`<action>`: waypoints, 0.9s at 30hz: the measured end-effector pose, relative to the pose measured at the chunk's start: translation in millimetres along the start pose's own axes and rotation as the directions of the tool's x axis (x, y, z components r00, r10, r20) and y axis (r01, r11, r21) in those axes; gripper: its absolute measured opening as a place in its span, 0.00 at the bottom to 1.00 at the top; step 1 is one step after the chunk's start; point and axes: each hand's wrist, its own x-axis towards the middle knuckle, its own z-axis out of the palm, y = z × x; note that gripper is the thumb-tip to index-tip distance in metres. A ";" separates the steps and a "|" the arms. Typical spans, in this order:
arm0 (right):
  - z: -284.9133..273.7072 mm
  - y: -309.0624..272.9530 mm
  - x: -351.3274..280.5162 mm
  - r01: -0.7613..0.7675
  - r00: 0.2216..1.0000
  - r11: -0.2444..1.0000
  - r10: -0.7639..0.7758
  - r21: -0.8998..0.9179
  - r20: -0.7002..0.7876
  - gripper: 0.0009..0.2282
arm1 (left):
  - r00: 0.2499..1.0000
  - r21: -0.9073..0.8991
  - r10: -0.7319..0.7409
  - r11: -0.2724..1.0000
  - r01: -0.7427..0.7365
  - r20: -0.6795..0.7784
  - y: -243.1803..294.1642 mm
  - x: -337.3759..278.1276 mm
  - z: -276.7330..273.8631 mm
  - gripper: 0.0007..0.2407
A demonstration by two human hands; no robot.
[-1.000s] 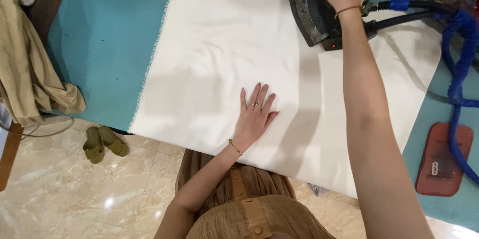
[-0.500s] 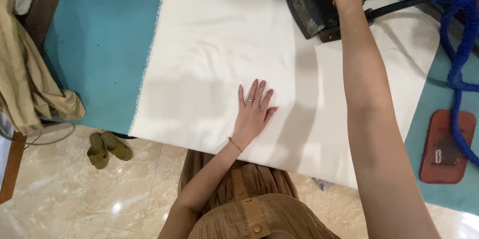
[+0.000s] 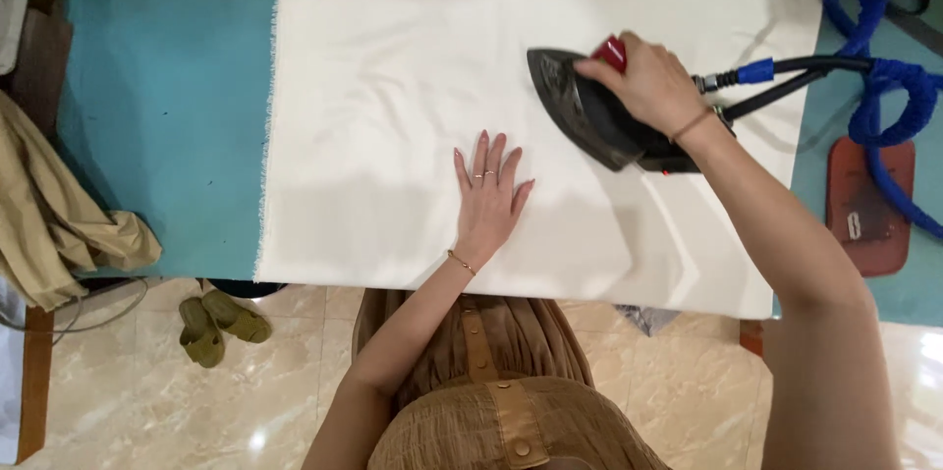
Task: Iron a large piece of white fabric on an ironing board.
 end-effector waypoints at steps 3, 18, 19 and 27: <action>-2.1 -2.7 -46.4 -0.040 0.997 0.999 0.041 -0.003 0.071 0.28 | 0.998 -0.111 -0.019 0.994 0.013 -0.052 -3.3 -1.3 1.3 0.19; 48.9 -46.3 -170.8 0.278 0.920 0.941 -0.203 -0.194 0.336 0.31 | 0.957 -0.130 -0.186 0.978 0.160 -0.222 -112.9 -21.7 -81.3 0.10; 52.3 -54.6 -167.7 0.288 0.917 0.938 -0.212 -0.193 0.339 0.31 | 0.955 -0.127 -0.193 0.978 0.168 -0.227 -126.7 -28.3 -93.7 0.10; 83.4 -105.1 -91.3 0.348 0.920 0.934 -0.323 -0.081 0.222 0.31 | 0.909 0.142 -0.374 0.905 0.401 -0.185 -207.1 -54.9 -156.9 0.18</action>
